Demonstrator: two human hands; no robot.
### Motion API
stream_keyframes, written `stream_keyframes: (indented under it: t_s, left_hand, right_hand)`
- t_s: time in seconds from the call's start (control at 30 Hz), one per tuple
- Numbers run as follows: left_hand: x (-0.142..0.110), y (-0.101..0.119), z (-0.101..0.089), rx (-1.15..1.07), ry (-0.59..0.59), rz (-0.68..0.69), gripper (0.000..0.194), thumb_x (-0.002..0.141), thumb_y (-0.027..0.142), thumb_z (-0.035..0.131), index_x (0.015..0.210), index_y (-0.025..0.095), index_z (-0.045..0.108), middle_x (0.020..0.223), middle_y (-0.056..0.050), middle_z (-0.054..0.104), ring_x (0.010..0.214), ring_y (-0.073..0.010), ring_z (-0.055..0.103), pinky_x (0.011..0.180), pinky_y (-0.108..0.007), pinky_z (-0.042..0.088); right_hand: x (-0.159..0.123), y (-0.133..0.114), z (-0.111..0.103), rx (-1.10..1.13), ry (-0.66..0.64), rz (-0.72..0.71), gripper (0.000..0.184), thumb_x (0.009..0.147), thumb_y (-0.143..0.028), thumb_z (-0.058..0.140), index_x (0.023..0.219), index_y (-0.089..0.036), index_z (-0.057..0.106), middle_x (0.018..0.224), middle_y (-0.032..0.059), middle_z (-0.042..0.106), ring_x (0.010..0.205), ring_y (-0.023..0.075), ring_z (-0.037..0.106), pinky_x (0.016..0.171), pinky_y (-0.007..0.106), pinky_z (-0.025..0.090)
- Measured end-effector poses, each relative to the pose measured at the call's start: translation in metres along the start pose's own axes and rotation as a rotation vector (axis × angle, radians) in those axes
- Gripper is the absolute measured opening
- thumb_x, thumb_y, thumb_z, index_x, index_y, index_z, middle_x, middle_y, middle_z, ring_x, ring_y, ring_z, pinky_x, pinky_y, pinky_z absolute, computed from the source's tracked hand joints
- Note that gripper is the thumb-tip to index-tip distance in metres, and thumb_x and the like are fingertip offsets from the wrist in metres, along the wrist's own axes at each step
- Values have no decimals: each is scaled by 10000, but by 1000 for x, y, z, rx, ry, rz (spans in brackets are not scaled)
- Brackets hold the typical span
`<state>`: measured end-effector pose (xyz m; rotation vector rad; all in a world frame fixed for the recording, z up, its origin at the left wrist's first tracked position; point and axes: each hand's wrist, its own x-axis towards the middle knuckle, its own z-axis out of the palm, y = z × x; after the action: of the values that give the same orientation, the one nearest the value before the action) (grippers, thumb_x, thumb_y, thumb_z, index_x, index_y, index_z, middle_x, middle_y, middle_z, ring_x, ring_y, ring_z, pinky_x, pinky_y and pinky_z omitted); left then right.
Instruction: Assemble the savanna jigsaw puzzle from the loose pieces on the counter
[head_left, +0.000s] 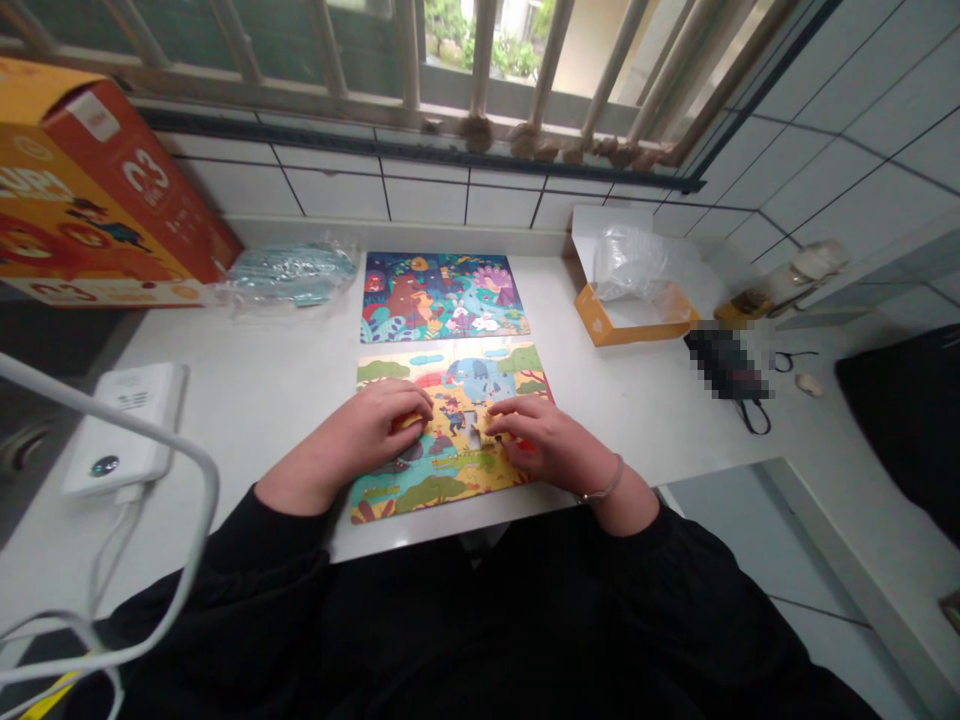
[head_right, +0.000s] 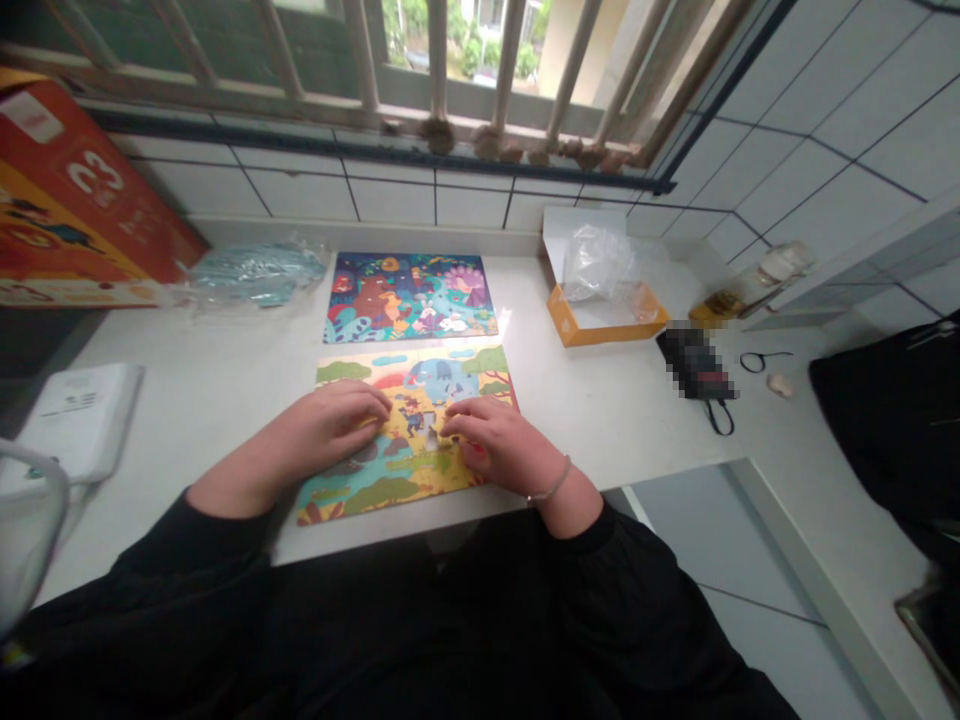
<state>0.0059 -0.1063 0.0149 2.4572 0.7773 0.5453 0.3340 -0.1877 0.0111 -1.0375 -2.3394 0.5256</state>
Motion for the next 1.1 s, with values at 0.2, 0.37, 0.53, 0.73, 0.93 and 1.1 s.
stream_keyframes:
  t_s: [0.2, 0.37, 0.53, 0.73, 0.93, 1.1]
  left_hand:
    - [0, 4, -1, -9, -15, -13, 132, 1020, 207, 617, 987, 208, 745, 1102, -68, 803, 1049, -234, 731, 970, -389, 557]
    - [-1, 5, -2, -5, -16, -18, 142, 1018, 208, 617, 1000, 209, 758, 1110, -77, 798, 1063, -239, 732, 978, -392, 563]
    - [-1, 3, -1, 1, -12, -1, 131, 1017, 203, 624, 999, 206, 754, 1112, -77, 796, 1060, -236, 730, 975, -392, 564]
    - [0, 5, -1, 8, -17, 4, 124, 1013, 196, 625, 995, 207, 747, 1113, -74, 795, 1059, -238, 732, 973, -398, 570]
    - [-6, 2, 2, 102, 9, -80, 177, 1049, 252, 602, 1084, 197, 767, 1278, -126, 783, 1198, -277, 732, 1098, -463, 587]
    - [-38, 34, 45, 461, 56, -298, 638, 1073, 424, 644, 1585, 48, 585, 1761, -294, 457, 1633, -442, 458, 1321, -640, 426]
  right_hand:
    - [9, 6, 16, -42, -30, -41, 297, 951, -66, 723, 1149, -277, 787, 1346, 74, 769, 1212, 262, 729, 1066, 468, 608]
    - [5, 4, 16, -139, 32, 20, 200, 998, -170, 750, 1176, -258, 779, 1485, 128, 724, 1332, 312, 694, 1130, 526, 569]
    - [6, -3, 18, -209, -22, 27, 199, 1027, -183, 729, 1199, -261, 791, 1413, 109, 751, 1239, 280, 713, 1087, 473, 574]
    - [8, -20, 23, -322, -46, 74, 314, 1027, -135, 665, 1301, -249, 768, 1394, 128, 742, 1191, 272, 703, 1095, 477, 581]
    - [1, -44, 48, -348, -29, 190, 345, 1112, -262, 578, 1407, -153, 720, 1585, 186, 666, 1493, 335, 592, 1280, 543, 481]
    - [-7, -55, 68, -385, -106, 278, 709, 1118, -485, 589, 1731, -157, 446, 1843, 157, 365, 1724, 349, 324, 1371, 632, 326]
